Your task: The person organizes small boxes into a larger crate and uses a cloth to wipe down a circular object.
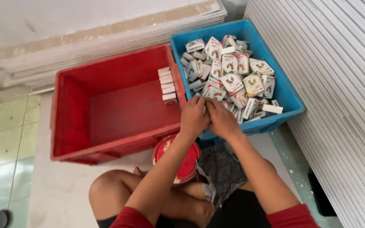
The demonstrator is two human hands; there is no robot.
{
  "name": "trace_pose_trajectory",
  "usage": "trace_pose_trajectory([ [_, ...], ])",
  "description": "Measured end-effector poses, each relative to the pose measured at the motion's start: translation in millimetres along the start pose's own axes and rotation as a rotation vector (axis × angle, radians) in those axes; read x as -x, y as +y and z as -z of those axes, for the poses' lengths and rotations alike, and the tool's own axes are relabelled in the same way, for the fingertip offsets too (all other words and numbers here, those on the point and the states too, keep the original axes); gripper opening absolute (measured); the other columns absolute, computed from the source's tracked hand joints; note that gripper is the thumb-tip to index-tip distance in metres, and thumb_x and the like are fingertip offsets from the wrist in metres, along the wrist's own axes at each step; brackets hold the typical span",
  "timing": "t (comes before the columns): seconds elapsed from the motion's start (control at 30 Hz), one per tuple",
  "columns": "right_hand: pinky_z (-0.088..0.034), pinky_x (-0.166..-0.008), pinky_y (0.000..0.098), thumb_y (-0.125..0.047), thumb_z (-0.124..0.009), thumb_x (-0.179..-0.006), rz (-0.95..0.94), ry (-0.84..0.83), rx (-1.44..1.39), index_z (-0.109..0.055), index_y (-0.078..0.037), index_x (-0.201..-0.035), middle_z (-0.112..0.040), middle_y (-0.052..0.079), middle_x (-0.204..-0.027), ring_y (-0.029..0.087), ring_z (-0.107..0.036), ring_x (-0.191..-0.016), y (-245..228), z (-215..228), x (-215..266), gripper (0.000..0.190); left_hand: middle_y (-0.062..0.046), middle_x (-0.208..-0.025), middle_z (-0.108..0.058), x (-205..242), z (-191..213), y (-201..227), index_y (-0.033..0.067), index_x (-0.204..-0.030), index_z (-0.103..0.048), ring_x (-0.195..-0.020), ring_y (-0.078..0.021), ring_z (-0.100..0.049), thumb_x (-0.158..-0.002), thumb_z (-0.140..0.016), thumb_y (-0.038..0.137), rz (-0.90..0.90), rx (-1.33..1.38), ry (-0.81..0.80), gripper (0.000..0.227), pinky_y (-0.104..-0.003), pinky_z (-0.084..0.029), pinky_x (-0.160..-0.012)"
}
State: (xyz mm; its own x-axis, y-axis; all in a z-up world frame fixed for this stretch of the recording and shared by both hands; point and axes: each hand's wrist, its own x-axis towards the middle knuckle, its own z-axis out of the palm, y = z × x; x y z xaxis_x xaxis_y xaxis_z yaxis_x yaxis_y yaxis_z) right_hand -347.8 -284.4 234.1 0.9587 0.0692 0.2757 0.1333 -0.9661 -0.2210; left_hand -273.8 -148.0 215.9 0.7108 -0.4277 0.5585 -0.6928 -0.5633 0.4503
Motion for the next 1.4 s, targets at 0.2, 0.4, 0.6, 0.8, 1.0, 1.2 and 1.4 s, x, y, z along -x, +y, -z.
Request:
trace_pose_trajectory([
  [0.2,-0.057,-0.117,0.0547,-0.022,-0.089,-0.076,0.109,-0.202,0.217,-0.054,-0.012,-0.164,-0.048,0.013,-0.172,0.035,-0.052,-0.157,111.5,-23.9,-55.5,0.096,-0.023,-0.146,-0.062,-61.0,-121.1,-32.5,0.0074,-0.146,-0.055,-0.137,-0.0487,-0.07,-0.084,-0.082,0.032,0.541,0.23,-0.361,0.071,-0.056,-0.061,-0.114],
  [0.4,-0.048,-0.119,0.0519,-0.019,-0.081,-0.086,0.445,-0.056,0.387,-0.061,-0.011,-0.158,-0.06,0.012,-0.165,0.032,-0.058,-0.152,163.1,-24.4,-94.0,0.075,-0.02,-0.129,-0.061,-61.9,-138.4,-13.8,-0.0035,-0.132,-0.057,-0.126,-0.043,-0.067,-0.088,-0.083,0.045,0.362,-0.235,-0.35,0.07,-0.051,-0.055,-0.116],
  [0.6,-0.043,-0.126,0.0506,-0.013,-0.078,-0.097,0.462,-0.17,0.416,-0.057,-0.011,-0.163,-0.058,0.009,-0.17,0.027,-0.053,-0.156,164.9,-16.2,-105.2,0.07,-0.018,-0.111,-0.059,-53.8,-145.8,-8.6,-0.0108,-0.136,-0.058,-0.107,-0.0366,-0.065,-0.088,-0.079,0.041,0.316,-0.392,-0.136,0.074,-0.048,-0.06,-0.091],
  [0.8,-0.046,-0.12,0.0481,-0.021,-0.078,-0.1,0.522,-0.113,0.45,-0.051,-0.02,-0.168,-0.059,0.004,-0.164,0.025,-0.056,-0.146,174.8,-14.3,-110.5,0.073,-0.009,-0.098,-0.056,-63.1,-148.9,-5.5,-0.0032,-0.119,-0.065,-0.088,-0.0283,-0.06,-0.092,-0.072,0.025,0.207,-0.59,0.045,0.04,-0.043,-0.049,-0.065],
  [1.0,-0.047,-0.113,0.0443,-0.031,-0.079,-0.105,0.526,0.0,0.427,-0.058,-0.017,-0.156,-0.058,0.004,-0.155,0.023,-0.058,-0.138,175.1,-21.9,-112.2,0.057,-0.012,-0.1,-0.056,-59.5,-168.5,-21.9,-0.0055,-0.121,-0.065,-0.09,-0.0317,-0.061,-0.087,-0.076,0.028,0.193,-0.589,0.026,0.049,-0.046,-0.049,-0.068],
  [1.2,-0.038,-0.134,0.0484,-0.052,-0.096,-0.075,0.361,-0.183,0.31,-0.046,-0.015,-0.167,-0.053,0.006,-0.167,0.025,-0.049,-0.156,198.4,-50.4,-104.2,0.111,-0.029,-0.125,-0.062,-37.9,-198.1,-59.6,-0.0161,-0.149,-0.052,-0.126,-0.0523,-0.066,-0.066,-0.097,0.041,0.26,-0.299,-0.191,0.11,-0.066,-0.055,-0.109],
  [1.4,-0.027,-0.14,0.053,-0.076,-0.087,-0.071,0.084,-0.268,0.148,-0.049,-0.019,-0.166,-0.051,0.001,-0.17,0.02,-0.041,-0.166,192.5,-28.7,-84.8,0.117,-0.035,-0.155,-0.059,-74.5,-103.6,-37.7,-0.0107,-0.164,-0.043,-0.151,-0.0572,-0.056,-0.069,-0.096,0.043,0.213,0.014,-0.541,0.122,-0.069,-0.044,-0.131],
])
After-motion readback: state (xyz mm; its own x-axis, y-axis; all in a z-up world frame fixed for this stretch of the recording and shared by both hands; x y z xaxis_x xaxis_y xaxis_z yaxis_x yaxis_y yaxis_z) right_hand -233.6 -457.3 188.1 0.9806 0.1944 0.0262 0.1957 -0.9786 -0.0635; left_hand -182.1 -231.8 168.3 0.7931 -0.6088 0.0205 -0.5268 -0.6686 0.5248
